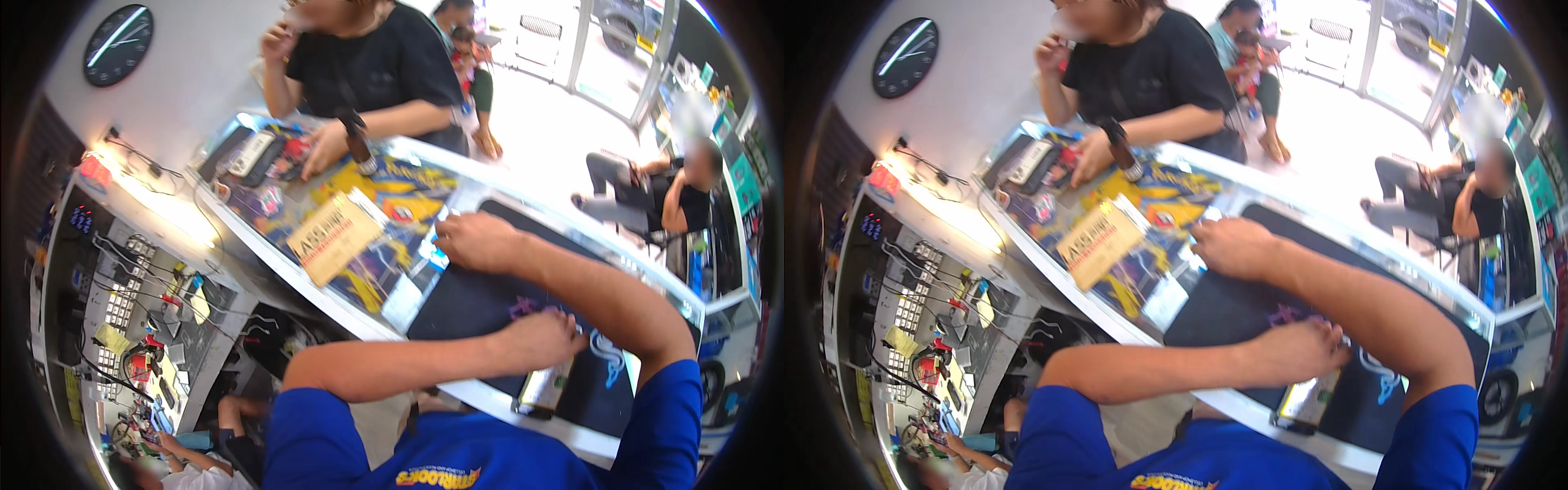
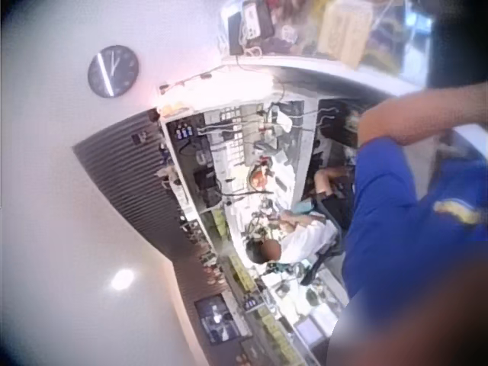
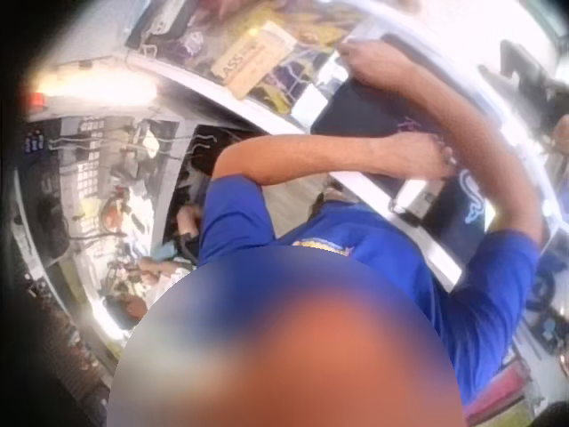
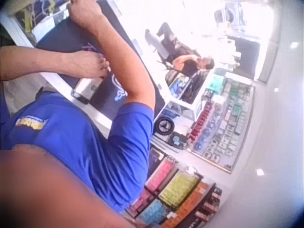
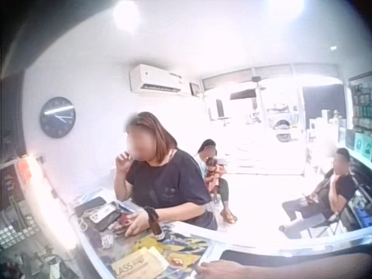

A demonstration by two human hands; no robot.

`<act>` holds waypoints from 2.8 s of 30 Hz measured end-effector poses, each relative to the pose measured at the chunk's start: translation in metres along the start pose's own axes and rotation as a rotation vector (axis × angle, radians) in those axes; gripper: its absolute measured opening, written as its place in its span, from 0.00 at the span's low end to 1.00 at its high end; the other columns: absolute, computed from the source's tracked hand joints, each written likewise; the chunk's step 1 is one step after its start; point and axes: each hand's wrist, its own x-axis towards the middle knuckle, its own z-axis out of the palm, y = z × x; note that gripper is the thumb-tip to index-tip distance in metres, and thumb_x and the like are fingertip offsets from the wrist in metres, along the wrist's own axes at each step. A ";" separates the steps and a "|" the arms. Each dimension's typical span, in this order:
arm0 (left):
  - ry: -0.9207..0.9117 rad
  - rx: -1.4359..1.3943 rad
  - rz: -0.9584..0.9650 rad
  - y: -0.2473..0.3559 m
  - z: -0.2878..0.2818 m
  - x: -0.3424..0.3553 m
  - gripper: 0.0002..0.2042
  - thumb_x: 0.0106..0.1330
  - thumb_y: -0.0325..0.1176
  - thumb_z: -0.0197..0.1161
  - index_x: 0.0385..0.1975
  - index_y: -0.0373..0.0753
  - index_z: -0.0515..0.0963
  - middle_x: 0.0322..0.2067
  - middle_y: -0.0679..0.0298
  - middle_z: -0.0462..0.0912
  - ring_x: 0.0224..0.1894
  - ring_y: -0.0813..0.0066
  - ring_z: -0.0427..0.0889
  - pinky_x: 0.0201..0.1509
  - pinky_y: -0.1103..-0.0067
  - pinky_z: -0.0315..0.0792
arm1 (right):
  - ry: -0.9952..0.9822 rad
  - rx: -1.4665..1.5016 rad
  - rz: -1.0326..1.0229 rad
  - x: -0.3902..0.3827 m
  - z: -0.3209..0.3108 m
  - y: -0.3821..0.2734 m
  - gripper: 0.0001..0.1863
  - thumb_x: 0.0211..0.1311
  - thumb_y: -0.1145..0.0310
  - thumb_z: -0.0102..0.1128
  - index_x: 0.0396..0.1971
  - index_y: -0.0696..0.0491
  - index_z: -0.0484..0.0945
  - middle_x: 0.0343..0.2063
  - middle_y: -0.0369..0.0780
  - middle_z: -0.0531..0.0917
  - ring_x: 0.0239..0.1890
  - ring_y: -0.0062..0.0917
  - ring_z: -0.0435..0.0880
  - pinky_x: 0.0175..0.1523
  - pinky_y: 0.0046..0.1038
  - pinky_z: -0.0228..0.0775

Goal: The person holds a disassembled smartphone and repeatedly opens and closes the back cover while inspecting the internal battery and connectors. They use a metal prying tool to work on the upper edge of the device, then continue to manipulate the back cover and internal components.

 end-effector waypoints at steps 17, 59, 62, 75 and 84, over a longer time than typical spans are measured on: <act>-0.051 0.014 -0.023 -0.006 -0.017 -0.010 0.14 0.71 0.32 0.63 0.52 0.34 0.79 0.60 0.45 0.87 0.57 0.54 0.90 0.63 0.64 0.83 | 0.406 0.640 0.338 -0.098 -0.110 -0.039 0.22 0.73 0.62 0.66 0.64 0.49 0.81 0.30 0.46 0.88 0.35 0.41 0.91 0.42 0.44 0.80; -0.093 -0.040 -0.005 -0.006 -0.019 0.009 0.12 0.68 0.29 0.74 0.44 0.37 0.78 0.56 0.48 0.90 0.53 0.56 0.93 0.59 0.66 0.86 | 0.772 0.494 1.212 -0.281 -0.043 -0.148 0.12 0.89 0.65 0.58 0.48 0.60 0.81 0.30 0.39 0.91 0.34 0.20 0.94 0.38 0.22 0.84; -0.106 -0.026 0.009 -0.007 -0.019 0.008 0.12 0.70 0.31 0.72 0.46 0.36 0.78 0.57 0.47 0.90 0.55 0.55 0.92 0.61 0.65 0.85 | 0.714 0.389 1.144 -0.278 -0.043 -0.142 0.11 0.88 0.66 0.60 0.47 0.60 0.81 0.28 0.40 0.90 0.33 0.20 0.94 0.38 0.24 0.84; -0.101 -0.044 -0.011 -0.006 -0.021 0.009 0.12 0.69 0.31 0.74 0.45 0.38 0.78 0.57 0.49 0.90 0.55 0.57 0.93 0.61 0.67 0.85 | 1.181 0.575 1.046 -0.298 0.009 -0.133 0.13 0.88 0.62 0.60 0.53 0.57 0.83 0.32 0.39 0.90 0.29 0.20 0.89 0.37 0.25 0.79; -0.113 -0.048 -0.021 -0.006 -0.020 0.009 0.11 0.69 0.31 0.74 0.43 0.39 0.78 0.58 0.51 0.90 0.55 0.59 0.92 0.60 0.68 0.85 | 1.179 1.257 1.144 -0.315 -0.038 -0.156 0.24 0.92 0.64 0.47 0.78 0.56 0.68 0.37 0.45 0.88 0.14 0.15 0.76 0.22 0.17 0.69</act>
